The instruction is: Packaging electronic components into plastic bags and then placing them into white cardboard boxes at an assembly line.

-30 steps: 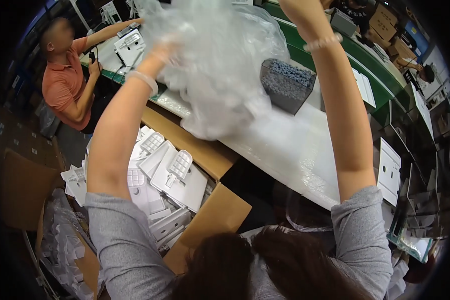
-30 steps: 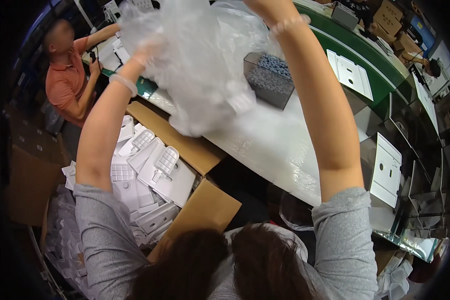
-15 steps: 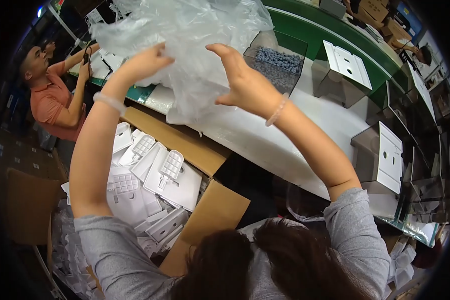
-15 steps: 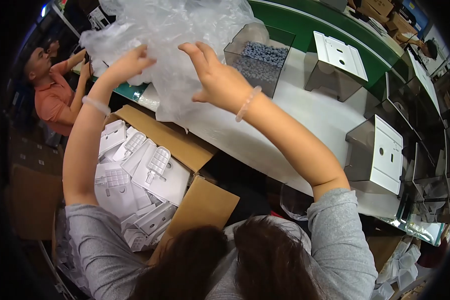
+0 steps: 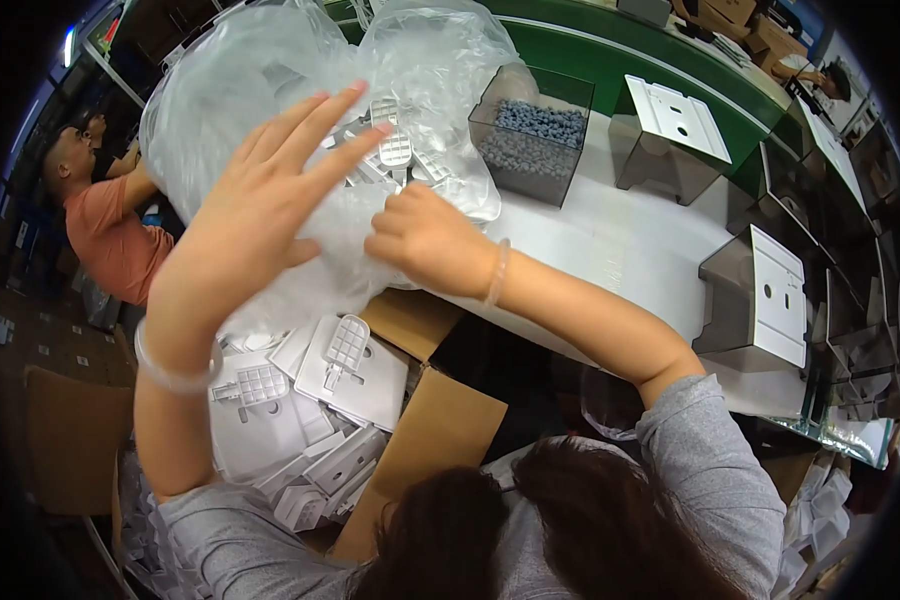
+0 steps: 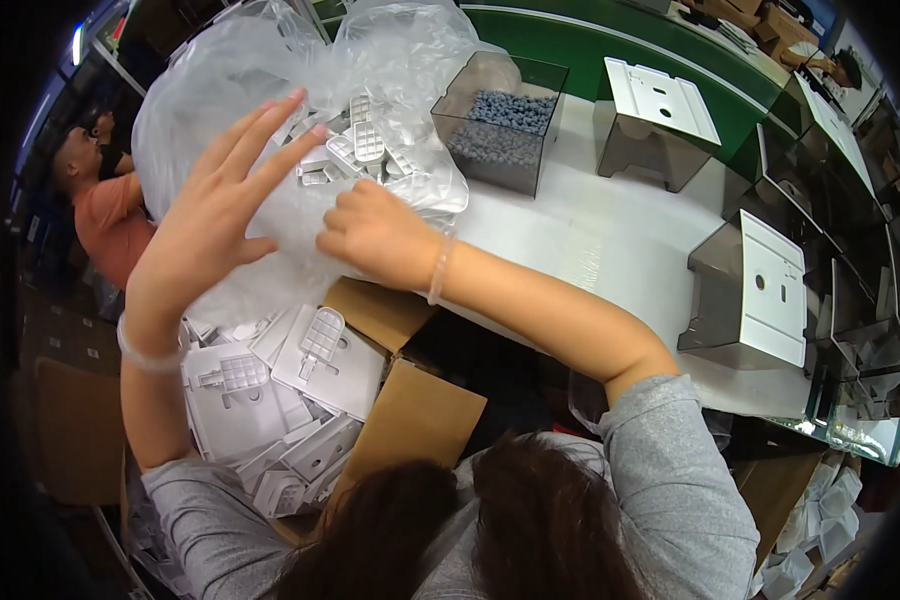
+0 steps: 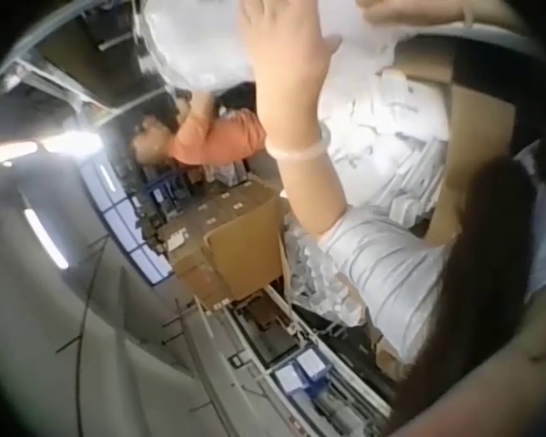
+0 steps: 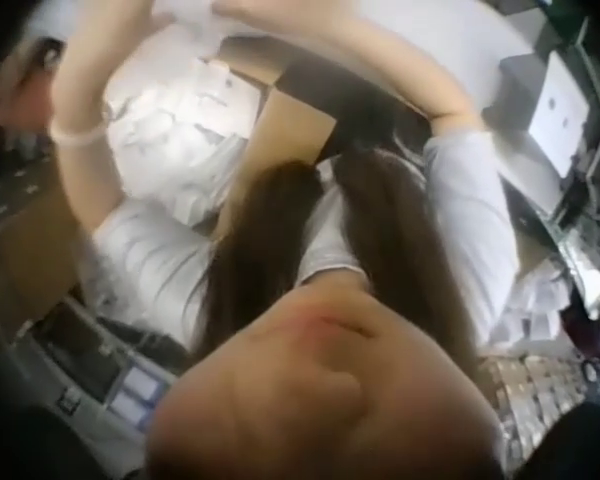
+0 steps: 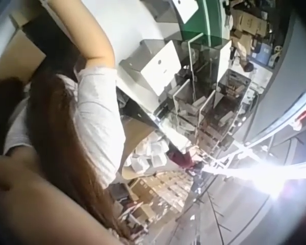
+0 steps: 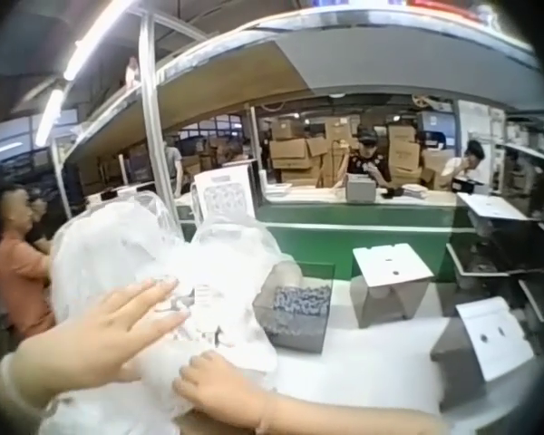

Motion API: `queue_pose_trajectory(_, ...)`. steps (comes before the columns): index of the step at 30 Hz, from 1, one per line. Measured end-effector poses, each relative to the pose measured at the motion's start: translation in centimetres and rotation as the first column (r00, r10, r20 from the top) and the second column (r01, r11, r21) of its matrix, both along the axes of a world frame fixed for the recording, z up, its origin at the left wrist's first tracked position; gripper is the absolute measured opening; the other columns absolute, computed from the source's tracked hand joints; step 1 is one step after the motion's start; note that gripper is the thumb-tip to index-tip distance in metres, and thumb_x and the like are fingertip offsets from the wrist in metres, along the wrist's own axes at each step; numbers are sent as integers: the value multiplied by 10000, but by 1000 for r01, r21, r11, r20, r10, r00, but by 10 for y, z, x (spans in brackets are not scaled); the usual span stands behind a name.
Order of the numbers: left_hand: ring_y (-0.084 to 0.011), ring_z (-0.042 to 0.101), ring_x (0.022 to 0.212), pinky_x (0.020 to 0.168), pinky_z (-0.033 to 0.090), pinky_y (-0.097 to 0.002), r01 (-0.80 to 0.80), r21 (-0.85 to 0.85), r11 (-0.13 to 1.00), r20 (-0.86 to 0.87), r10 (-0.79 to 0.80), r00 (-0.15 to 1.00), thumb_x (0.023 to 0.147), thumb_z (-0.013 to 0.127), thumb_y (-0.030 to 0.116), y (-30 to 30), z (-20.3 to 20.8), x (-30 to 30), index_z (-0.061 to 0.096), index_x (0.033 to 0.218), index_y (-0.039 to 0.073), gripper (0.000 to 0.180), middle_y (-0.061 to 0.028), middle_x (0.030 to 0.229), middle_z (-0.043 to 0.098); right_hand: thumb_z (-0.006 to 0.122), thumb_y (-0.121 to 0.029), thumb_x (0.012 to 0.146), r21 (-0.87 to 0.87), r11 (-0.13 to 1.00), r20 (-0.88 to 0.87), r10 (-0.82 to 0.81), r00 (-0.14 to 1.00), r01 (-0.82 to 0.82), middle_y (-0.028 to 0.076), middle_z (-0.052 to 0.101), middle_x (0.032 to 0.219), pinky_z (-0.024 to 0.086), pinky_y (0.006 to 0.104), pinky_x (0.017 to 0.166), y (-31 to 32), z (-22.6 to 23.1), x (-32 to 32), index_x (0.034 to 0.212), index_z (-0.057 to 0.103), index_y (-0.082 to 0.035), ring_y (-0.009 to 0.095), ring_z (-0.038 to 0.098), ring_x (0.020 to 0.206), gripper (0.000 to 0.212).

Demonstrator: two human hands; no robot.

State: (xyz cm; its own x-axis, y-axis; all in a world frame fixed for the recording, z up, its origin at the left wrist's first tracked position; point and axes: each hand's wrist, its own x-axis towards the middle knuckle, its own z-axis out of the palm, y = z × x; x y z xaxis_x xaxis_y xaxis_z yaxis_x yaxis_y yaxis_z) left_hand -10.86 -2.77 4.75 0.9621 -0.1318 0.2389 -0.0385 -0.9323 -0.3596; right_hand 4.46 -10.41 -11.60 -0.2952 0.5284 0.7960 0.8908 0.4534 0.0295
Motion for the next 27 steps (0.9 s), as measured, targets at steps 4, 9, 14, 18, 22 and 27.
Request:
queue_pose_trajectory(4, -317, 565, 1054, 898, 441, -430, -259, 7, 966, -416, 238, 878, 547, 778, -7, 72, -48, -17, 468, 1314, 158, 844, -124, 1194, 570, 620, -90, 678, -126, 970, -76, 199, 977, -208, 114, 528, 996, 432, 381, 830, -26, 10, -21, 817, 565, -77, 274, 534, 930, 150)
queue_pose_trajectory(9, -346, 606, 752, 687, 483, -403, -197, -54, 979, 94, 201, 975, 669, 715, 48, 116, -90, -26, 582, 990, 58, 348, -131, 807, 628, 714, -223, 798, -344, 844, -785, -17, 620, -413, 222, 456, 1317, 507, 337, 786, -4, 21, -14, 1011, 576, -44, 270, 588, 977, 310)
queue_pose_trajectory(14, -356, 596, 934, 842, 465, -370, -80, -606, 792, 233, 273, 933, 779, 584, 110, 88, -96, -22, 578, 997, -8, 248, -175, 1004, 636, 714, -107, 719, -340, 941, -686, -243, 686, -7, 114, 610, 1053, 501, 331, 664, 42, 6, -4, 966, 571, -45, 278, 613, 754, 292)
queue_pose_trajectory(18, -339, 581, 1068, 950, 421, -383, -354, -496, 793, -209, 286, 935, 796, 520, 65, 105, -87, -54, 584, 1149, -38, 373, -232, 1103, 626, 634, -93, 669, 77, 964, -217, -232, 948, 253, 15, 569, 793, 450, 350, 603, 36, -23, 5, 852, 548, -105, 242, 571, 681, 203)
queue_pose_trajectory(22, -380, 612, 922, 826, 481, -435, -563, -191, 804, -205, 529, 824, 796, 483, 47, 148, -84, -35, 644, 975, -3, 246, -225, 990, 637, 590, -186, 712, 5, 990, 156, -142, 978, 143, 25, 480, 770, 423, 317, 576, 27, -64, -21, 784, 504, -148, 195, 526, 665, 118)
queue_pose_trajectory(27, -389, 610, 839, 767, 496, -457, -407, -251, 878, 135, 448, 884, 805, 503, 112, 115, -85, 44, 645, 874, 11, 187, -199, 868, 630, 691, -204, 663, -186, 980, 22, -60, 998, 63, 64, 481, 832, 455, 365, 570, 7, -66, -33, 755, 506, -87, 234, 541, 655, 237)
